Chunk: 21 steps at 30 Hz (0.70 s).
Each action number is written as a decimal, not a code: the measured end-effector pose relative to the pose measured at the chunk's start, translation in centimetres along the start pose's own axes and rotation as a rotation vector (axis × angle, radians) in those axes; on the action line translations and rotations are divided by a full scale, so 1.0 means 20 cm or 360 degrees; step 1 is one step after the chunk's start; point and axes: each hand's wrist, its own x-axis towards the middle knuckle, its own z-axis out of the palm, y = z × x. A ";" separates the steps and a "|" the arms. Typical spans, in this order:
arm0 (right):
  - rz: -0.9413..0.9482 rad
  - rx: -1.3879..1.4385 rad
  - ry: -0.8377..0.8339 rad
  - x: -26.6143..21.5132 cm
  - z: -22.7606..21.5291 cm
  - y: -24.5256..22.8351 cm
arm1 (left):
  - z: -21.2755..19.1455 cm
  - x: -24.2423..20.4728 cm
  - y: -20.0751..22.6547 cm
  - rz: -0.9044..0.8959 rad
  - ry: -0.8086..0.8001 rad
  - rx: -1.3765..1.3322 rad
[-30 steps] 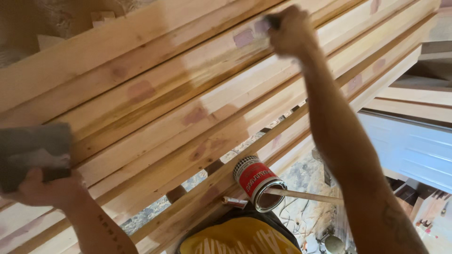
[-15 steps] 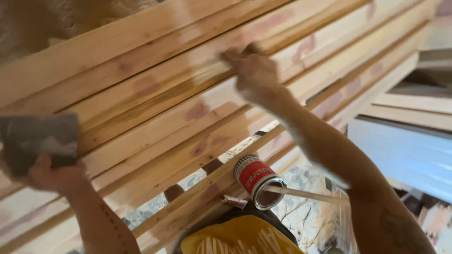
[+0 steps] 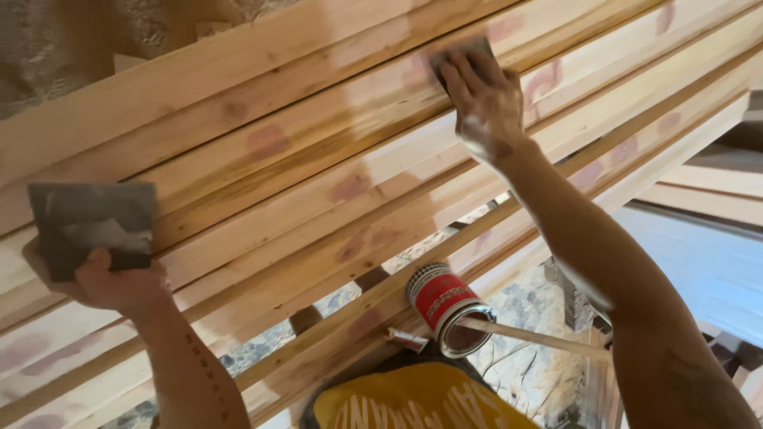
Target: The person sands wooden beams using sandpaper and applies wood filler into cracks using a putty knife, after mixing the filler on a handheld palette.
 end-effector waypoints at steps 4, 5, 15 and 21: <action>0.0572 0.0261 -0.0563 -0.02 -0.06 0.03 | 0.00 0.01 0.01 0.0040 0.0042 0.0266; 0.0855 0.0352 -0.0876 -0.01 -0.08 0.06 | 0.01 0.01 0.01 0.0047 0.0026 0.0285; 0.0636 0.0609 -0.0677 0.31 0.10 -0.52 | -0.12 0.01 -0.13 -0.0168 0.0234 -0.0081; 0.0048 0.1133 -0.0825 0.08 -0.30 -0.40 | -0.42 0.03 -0.29 -0.0356 0.0425 -0.0064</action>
